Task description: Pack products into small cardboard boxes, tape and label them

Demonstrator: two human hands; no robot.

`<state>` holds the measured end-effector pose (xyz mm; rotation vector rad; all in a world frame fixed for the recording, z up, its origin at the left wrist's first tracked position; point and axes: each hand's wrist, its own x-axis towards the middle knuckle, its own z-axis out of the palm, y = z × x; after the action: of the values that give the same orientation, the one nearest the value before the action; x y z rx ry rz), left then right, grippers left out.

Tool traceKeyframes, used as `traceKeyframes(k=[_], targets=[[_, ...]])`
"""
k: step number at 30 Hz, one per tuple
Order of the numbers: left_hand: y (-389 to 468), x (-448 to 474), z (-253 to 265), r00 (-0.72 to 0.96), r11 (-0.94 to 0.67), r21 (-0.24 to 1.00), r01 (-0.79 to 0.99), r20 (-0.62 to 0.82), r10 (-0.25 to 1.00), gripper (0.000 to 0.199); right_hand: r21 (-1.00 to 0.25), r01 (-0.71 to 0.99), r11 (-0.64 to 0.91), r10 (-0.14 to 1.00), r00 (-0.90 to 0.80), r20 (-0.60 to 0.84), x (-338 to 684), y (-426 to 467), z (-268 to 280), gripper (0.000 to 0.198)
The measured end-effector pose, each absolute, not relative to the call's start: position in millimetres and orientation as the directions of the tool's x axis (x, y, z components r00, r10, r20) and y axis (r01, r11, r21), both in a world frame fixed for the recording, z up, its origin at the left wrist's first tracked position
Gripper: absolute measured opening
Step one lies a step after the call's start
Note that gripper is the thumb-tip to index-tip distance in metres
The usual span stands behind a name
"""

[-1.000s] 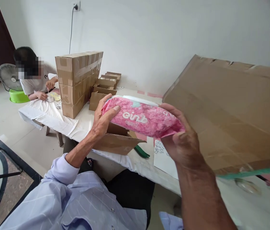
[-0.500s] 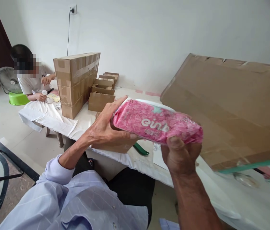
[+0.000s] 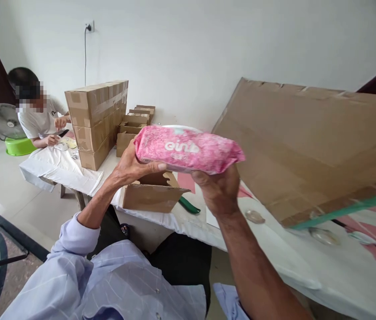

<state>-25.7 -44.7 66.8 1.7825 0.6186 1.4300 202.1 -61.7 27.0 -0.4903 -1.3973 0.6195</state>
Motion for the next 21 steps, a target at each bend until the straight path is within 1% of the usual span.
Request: traceKeyframes(k=[3,5,8,11,13,17,21], targets=[[-29,-34,58,0.304,-0.598,0.796,-0.094,0.594,0.744,0.097,-0.738,-0.149,0.658,0.747,0.011,0.664,194,-49,23,0.064],[-16,-42,47,0.294,-0.576,0.816,-0.048,0.563,0.772,0.094,-0.793,-0.151,0.590,0.800,-0.023,0.600,191,-37,17,0.070],[6,-54,29,0.276,-0.507,0.862,-0.006,0.488,0.828,0.091,-0.866,-0.108,0.488,0.867,-0.058,0.495,191,-16,7,0.074],[22,-60,16,0.259,-0.466,0.885,-0.001,0.450,0.855,0.088,-0.925,-0.049,0.376,0.921,-0.094,0.379,191,2,0,0.074],[28,-61,11,0.262,-0.455,0.891,0.000,0.439,0.860,0.087,-0.937,-0.025,0.348,0.931,-0.110,0.349,191,12,-1,0.073],[36,-61,7,0.281,-0.434,0.901,-0.008,0.419,0.863,0.089,-0.926,0.018,0.376,0.918,-0.143,0.370,194,28,2,0.070],[41,-63,1,0.281,-0.416,0.909,-0.019,0.404,0.870,0.090,-0.946,0.055,0.320,0.926,-0.228,0.300,198,38,4,0.066]])
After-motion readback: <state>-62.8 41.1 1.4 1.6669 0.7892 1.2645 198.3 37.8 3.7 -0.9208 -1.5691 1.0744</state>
